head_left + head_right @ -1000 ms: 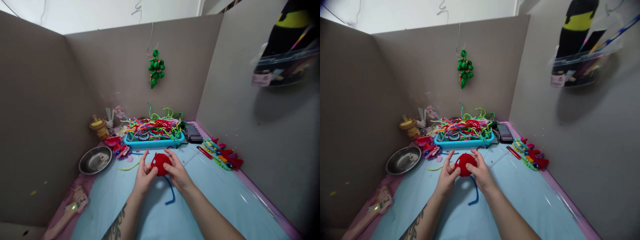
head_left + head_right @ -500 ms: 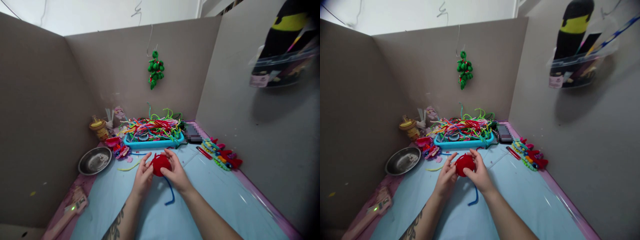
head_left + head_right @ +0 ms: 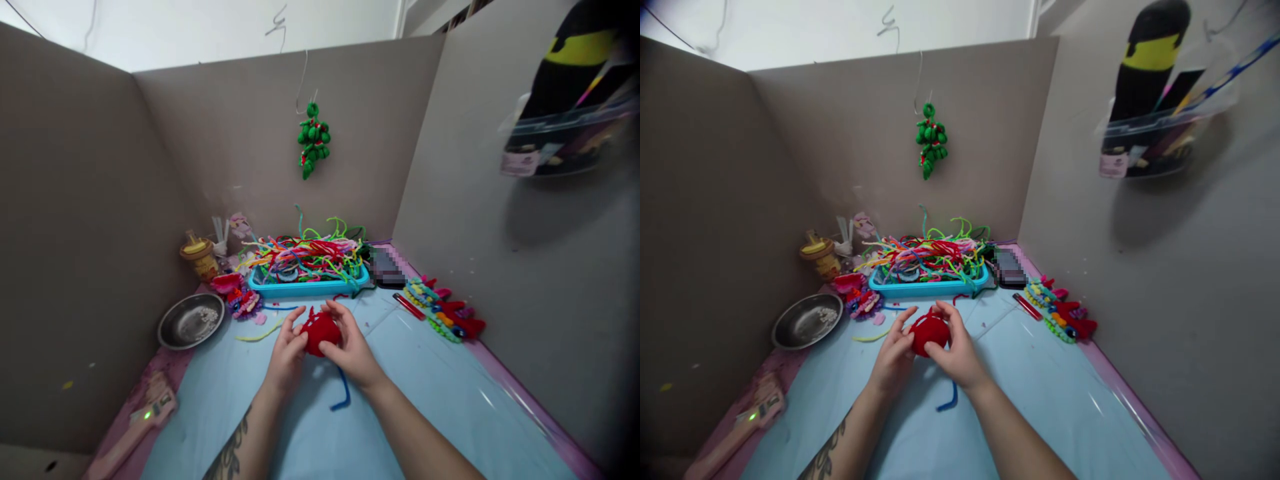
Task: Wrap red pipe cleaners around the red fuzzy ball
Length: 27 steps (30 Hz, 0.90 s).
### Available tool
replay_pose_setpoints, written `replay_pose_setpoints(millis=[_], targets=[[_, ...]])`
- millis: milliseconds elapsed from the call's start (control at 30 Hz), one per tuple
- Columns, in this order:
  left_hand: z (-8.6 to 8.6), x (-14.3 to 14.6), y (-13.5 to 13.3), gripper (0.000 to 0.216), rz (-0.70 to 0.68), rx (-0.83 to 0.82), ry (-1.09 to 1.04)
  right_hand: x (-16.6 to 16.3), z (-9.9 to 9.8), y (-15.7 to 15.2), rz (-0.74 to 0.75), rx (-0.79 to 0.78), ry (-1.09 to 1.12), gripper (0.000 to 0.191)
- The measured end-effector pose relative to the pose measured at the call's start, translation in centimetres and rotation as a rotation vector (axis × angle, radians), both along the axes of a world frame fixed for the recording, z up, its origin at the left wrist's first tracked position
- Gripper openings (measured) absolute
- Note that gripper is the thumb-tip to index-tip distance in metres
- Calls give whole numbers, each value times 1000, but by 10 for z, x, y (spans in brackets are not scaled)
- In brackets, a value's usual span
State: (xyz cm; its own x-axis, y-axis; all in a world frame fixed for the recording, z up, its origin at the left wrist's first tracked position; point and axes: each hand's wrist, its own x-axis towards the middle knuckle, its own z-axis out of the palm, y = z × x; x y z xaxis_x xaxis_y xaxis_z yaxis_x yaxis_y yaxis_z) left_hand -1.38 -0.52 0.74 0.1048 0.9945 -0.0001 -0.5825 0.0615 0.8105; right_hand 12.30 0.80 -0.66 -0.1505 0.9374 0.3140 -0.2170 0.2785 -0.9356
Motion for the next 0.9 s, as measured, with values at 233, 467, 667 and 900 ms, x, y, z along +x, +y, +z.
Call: replay_pose_setpoints(millis=[233, 467, 667, 900], targets=[[0, 1, 1, 49, 54, -51, 39, 0, -3, -3, -15, 75, -157, 66], [-1, 0, 2, 53, 88, -41, 53, -1, -1, -4, -32, 110, -205, 66], [-4, -2, 5, 60, 90, -5, 70, -1, -2, -5, -34, 115, -211, 64], [-5, -10, 6, 63, 63, 102, 254, 8, 4, 4, -110, 118, -116, 24]])
